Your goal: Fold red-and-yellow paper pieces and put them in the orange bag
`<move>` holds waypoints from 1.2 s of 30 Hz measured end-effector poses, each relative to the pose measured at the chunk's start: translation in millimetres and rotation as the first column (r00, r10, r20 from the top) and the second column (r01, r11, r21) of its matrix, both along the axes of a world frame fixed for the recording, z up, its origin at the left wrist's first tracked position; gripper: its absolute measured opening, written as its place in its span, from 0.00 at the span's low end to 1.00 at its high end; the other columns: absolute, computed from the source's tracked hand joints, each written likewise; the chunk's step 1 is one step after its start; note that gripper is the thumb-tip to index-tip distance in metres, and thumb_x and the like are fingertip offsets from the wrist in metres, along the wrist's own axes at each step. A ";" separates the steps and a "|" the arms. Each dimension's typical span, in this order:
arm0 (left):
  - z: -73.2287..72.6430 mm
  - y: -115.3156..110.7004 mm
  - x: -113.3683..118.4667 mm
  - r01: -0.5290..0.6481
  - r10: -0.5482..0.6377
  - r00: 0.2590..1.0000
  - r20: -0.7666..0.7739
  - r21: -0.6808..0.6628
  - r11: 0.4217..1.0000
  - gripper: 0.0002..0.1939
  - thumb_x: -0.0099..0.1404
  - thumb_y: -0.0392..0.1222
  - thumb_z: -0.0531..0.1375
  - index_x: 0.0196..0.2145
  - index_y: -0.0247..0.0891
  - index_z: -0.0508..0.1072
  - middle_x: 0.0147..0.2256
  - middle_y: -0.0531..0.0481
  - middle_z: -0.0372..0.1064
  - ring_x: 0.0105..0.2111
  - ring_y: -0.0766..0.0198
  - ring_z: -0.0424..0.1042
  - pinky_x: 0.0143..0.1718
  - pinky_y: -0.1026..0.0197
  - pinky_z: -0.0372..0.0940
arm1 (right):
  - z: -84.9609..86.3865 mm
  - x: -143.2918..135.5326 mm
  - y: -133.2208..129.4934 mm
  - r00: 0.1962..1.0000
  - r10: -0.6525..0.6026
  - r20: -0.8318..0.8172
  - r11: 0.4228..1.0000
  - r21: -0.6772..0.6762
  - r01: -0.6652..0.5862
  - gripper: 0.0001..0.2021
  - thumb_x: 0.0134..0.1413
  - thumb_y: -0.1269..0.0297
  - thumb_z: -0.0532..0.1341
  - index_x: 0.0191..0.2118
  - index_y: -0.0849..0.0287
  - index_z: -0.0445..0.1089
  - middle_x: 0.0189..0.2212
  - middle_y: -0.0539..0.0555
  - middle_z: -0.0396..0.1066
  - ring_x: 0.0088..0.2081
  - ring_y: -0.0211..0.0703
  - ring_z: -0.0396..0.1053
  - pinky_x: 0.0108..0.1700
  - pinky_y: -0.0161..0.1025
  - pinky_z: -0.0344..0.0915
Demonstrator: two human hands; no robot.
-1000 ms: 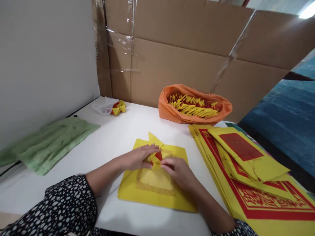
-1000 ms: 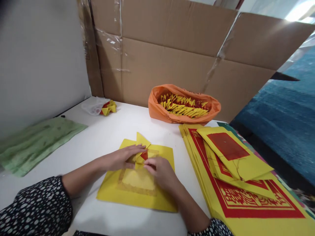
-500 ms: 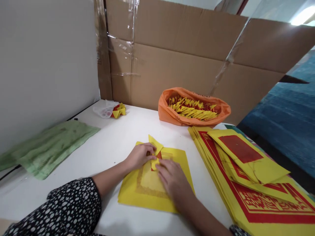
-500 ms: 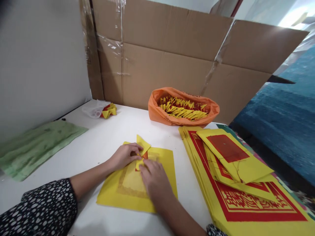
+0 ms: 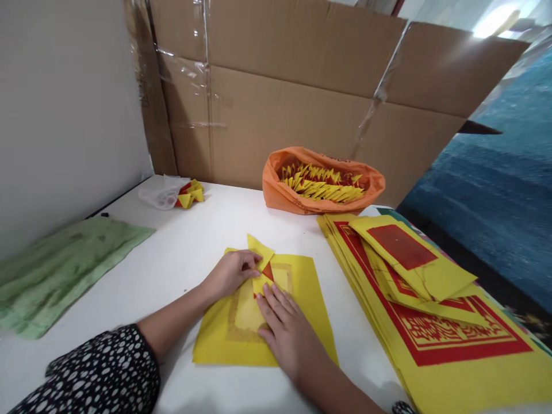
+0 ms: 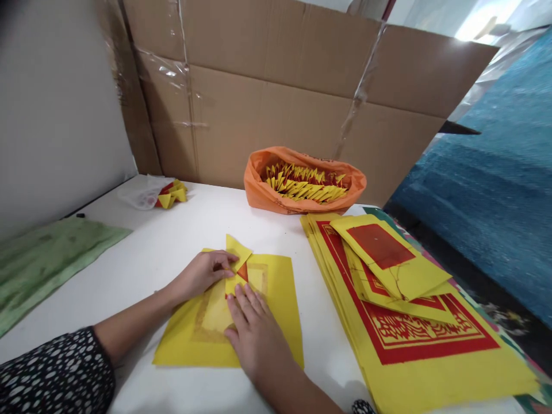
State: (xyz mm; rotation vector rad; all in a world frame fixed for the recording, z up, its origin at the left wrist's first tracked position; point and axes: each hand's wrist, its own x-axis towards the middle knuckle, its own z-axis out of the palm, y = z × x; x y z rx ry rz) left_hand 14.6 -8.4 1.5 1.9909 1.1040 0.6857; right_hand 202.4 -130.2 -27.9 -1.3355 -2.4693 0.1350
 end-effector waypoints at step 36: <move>0.3 -6.9 -8.5 -0.232 0.265 0.901 0.342 -0.135 0.963 0.20 0.56 0.30 0.59 0.47 0.40 0.70 0.51 0.43 0.63 0.52 0.52 0.67 0.52 0.51 0.65 | 11.0 -12.2 65.3 0.901 -0.318 -0.296 0.931 -0.274 0.239 0.42 0.44 0.61 0.70 0.65 0.56 0.52 0.59 0.63 0.61 0.61 0.64 0.55 0.60 0.60 0.52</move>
